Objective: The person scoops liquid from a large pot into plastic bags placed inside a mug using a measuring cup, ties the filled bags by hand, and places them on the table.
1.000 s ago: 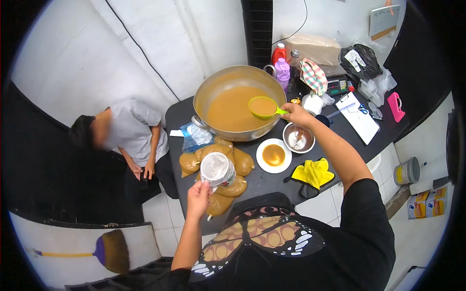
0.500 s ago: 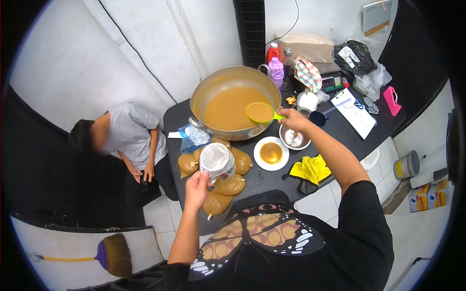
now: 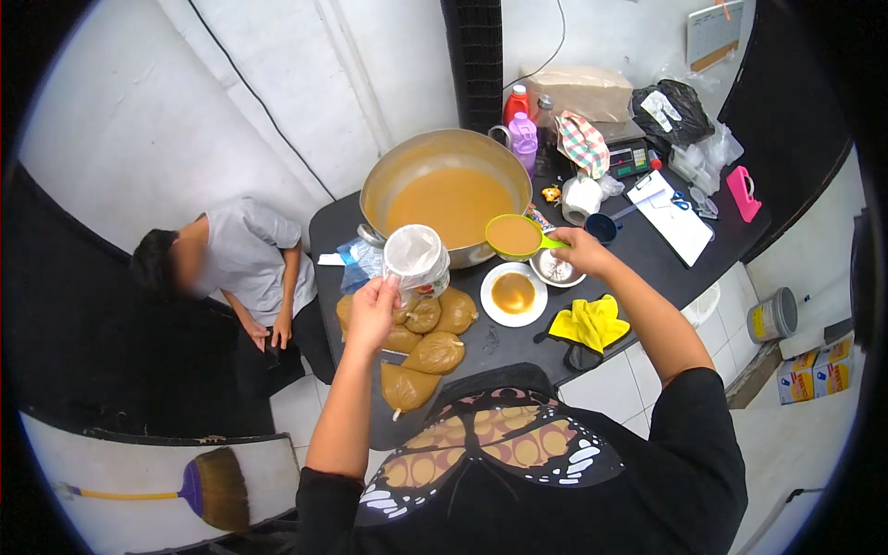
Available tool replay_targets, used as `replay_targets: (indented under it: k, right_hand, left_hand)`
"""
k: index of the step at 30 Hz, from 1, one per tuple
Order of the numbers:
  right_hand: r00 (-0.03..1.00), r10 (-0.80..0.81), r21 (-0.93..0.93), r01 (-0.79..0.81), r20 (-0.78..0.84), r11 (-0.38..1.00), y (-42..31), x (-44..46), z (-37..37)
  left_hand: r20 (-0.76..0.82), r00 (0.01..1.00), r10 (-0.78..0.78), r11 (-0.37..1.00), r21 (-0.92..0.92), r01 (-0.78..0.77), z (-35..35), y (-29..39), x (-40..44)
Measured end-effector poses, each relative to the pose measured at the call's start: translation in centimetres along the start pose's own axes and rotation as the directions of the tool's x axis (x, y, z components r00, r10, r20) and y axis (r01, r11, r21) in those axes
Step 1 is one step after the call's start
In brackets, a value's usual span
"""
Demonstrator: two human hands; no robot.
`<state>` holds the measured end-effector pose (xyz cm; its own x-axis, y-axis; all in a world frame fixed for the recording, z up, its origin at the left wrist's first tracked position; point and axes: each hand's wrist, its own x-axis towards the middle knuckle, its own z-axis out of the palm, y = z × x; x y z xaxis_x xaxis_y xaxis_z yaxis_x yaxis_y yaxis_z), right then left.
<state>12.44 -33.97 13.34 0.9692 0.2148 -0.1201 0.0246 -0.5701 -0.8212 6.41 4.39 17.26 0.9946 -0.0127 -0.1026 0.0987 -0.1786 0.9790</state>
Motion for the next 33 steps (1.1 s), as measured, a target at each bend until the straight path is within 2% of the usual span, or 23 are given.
replay_targets:
  k: [3, 6, 7, 10, 13, 14, 17, 23, 30, 33]
  right_hand:
    - [0.998, 0.051, 0.138, -0.054, 0.028, 0.989, 0.0, -0.3, -0.7]
    - [0.997, 0.036, 0.226, -0.052, 0.073, 0.973, -3.0, -0.5, -2.6]
    - [0.999, -0.003, 0.225, -0.007, 0.042, 0.974, -3.0, 0.0, -3.0]
    - [0.997, -0.068, 0.133, 0.062, 0.042, 0.989, -8.7, -0.3, -5.3]
    - [0.986, -0.155, 0.123, 0.146, 0.064, 0.982, -10.7, 1.8, -6.7]
    - [0.987, -0.101, 0.028, 0.098, 0.127, 0.995, -11.7, 2.2, -7.5]
    - [0.971, -0.214, 0.066, 0.208, 0.106, 0.976, -13.2, 4.1, -8.0]
    - [0.973, -0.198, -0.247, 0.222, 0.118, 0.943, -19.4, 3.7, -8.4]
    - [0.949, -0.275, -0.325, 0.311, 0.153, 0.893, -19.9, 5.5, -8.4]
    - [0.95, -0.252, -0.385, 0.307, 0.187, 0.87, -21.0, 5.3, -8.6]
  left_hand:
    - [0.009, 0.999, 0.033, 0.999, 0.02, -0.033, 0.3, -0.5, 1.4]
    - [0.013, 0.995, 0.094, 0.993, 0.077, -0.095, 0.8, -0.4, 2.6]
    - [0.015, 0.993, 0.118, 0.988, 0.103, -0.119, 1.1, -0.2, 3.0]
    - [-0.008, 0.998, 0.065, 0.996, 0.068, -0.065, 2.3, 0.8, 3.9]
    - [0.019, 0.989, 0.145, 0.983, 0.112, -0.146, 3.2, 1.3, 5.3]
    - [0.006, 0.991, 0.135, 0.984, 0.114, -0.135, 3.6, 1.5, 5.6]
    - [-0.008, 0.994, 0.108, 0.988, 0.115, -0.106, 4.7, 2.3, 6.3]
    - [-0.007, 0.998, 0.068, 0.988, 0.137, -0.067, 6.1, 3.4, 7.0]
    - [-0.003, 0.996, 0.094, 0.984, 0.153, -0.093, 6.3, 3.3, 7.7]
    - [-0.001, 0.995, 0.098, 0.985, 0.141, -0.097, 6.3, 3.5, 7.7]
